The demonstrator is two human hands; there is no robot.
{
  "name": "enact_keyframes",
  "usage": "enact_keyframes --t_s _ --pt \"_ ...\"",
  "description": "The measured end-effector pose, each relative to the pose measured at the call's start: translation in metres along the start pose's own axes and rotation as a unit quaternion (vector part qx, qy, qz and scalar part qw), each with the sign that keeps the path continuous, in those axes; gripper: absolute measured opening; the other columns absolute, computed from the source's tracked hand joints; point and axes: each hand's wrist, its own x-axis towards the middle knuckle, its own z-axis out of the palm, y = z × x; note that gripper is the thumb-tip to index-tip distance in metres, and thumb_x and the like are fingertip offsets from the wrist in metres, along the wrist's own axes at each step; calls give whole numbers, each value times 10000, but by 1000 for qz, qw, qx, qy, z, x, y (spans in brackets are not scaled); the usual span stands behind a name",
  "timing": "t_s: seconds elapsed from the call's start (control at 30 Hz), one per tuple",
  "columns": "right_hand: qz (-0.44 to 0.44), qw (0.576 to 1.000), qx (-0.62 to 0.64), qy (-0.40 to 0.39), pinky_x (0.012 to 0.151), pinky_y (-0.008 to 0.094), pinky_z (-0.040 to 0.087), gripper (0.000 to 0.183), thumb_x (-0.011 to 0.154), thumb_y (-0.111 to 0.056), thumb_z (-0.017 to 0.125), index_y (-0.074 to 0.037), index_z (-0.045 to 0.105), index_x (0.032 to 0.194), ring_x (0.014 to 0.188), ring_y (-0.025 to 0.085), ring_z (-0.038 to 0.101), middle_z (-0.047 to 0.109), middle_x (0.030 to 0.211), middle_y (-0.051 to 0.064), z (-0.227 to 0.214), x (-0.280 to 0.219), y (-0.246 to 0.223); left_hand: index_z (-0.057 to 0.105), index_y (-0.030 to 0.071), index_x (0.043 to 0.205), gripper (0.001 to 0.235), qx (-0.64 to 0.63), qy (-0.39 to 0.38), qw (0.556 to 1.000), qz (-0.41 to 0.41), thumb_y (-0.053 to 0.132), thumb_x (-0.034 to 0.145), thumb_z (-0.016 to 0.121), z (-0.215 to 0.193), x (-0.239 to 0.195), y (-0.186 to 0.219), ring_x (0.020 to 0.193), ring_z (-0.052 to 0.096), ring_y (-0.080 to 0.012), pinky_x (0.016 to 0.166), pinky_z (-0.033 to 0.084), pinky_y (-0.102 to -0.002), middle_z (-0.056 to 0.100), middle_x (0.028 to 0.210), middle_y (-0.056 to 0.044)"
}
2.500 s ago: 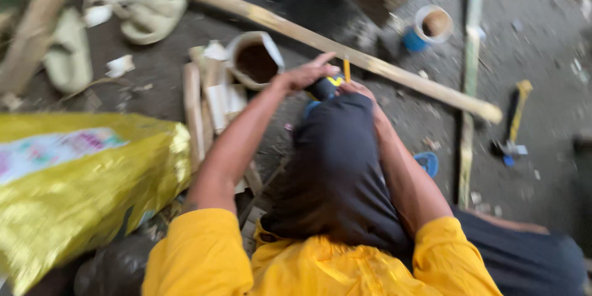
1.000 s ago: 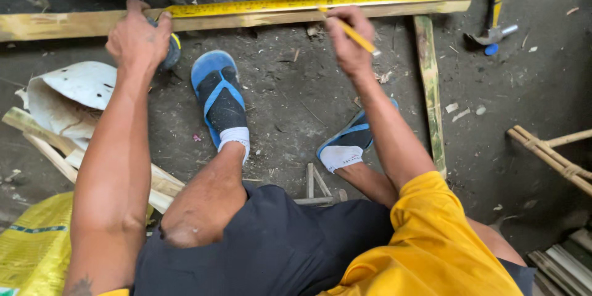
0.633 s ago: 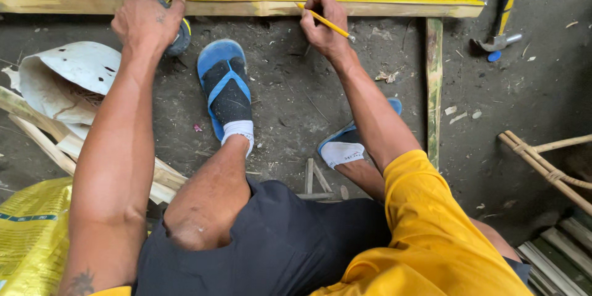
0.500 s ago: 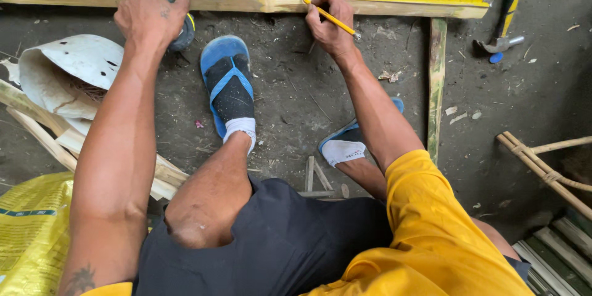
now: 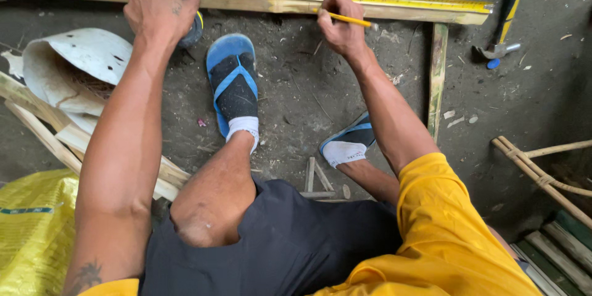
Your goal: The person measures a long wooden plank with a tape measure and marks it with a pencil. They then pick up a hammer and repeatedly hammer nails into the plank, which is resting on a bamboo support. The person adjusts the plank and continues hammering nails along its length.
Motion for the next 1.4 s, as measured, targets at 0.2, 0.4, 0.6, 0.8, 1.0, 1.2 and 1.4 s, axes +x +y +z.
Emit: enact_keyframes --t_s 0.2,0.4,0.6,0.8,1.0,1.2,1.4 --pt "-145 963 -224 -39 1034 502 372 633 804 -320 888 -93 596 1318 1224 366 527 633 1263 147 19 22 -42 555 36 1350 638 10 -23 1000 10 491 932 715 -11 -5 0 969 667 -509 823 494 -599 718 1022 -274" --pt "-114 938 -306 -113 987 480 372 497 865 -176 762 -113 564 1317 1142 299 567 622 1140 83 42 36 -46 561 49 1340 633 14 -33 999 16 489 912 716 -33 -15 20 996 670 -509 851 498 -598 724 1035 -269" --pt "-89 953 -279 -73 1008 476 428 323 970 -85 630 -104 640 1293 1141 325 581 649 1155 105 -43 -9 -8 469 118 1493 716 -4 -41 999 26 482 934 730 -49 -26 2 983 647 -540 860 490 -613 694 1068 -305" --pt "-9 919 -386 -86 1075 473 391 412 856 -101 776 -91 640 1245 1193 350 592 672 1218 120 -169 -57 52 574 164 1454 540 24 42 997 55 412 1006 746 -63 -24 -54 1025 659 -504 883 509 -599 523 1402 -248" --pt "4 889 -453 -72 1164 464 357 426 841 -46 710 -94 608 1252 1307 319 562 636 1213 92 -205 -83 84 628 86 1311 459 -7 85 993 86 316 934 756 -32 -7 -75 887 644 -525 776 510 -594 430 1415 -321" --pt "-68 932 -357 15 977 445 459 453 984 -226 740 -30 632 1377 1148 326 576 635 1237 196 -135 -55 25 683 19 1171 378 29 121 989 81 345 995 758 -12 7 -80 898 653 -503 773 503 -598 608 1173 -276" --pt "-28 999 -22 16 809 344 583 202 975 -82 631 -45 665 1170 885 200 678 685 995 111 -1 -22 -34 696 14 1108 358 23 136 988 68 338 969 761 -8 8 -77 879 655 -491 741 499 -596 627 1107 -266"
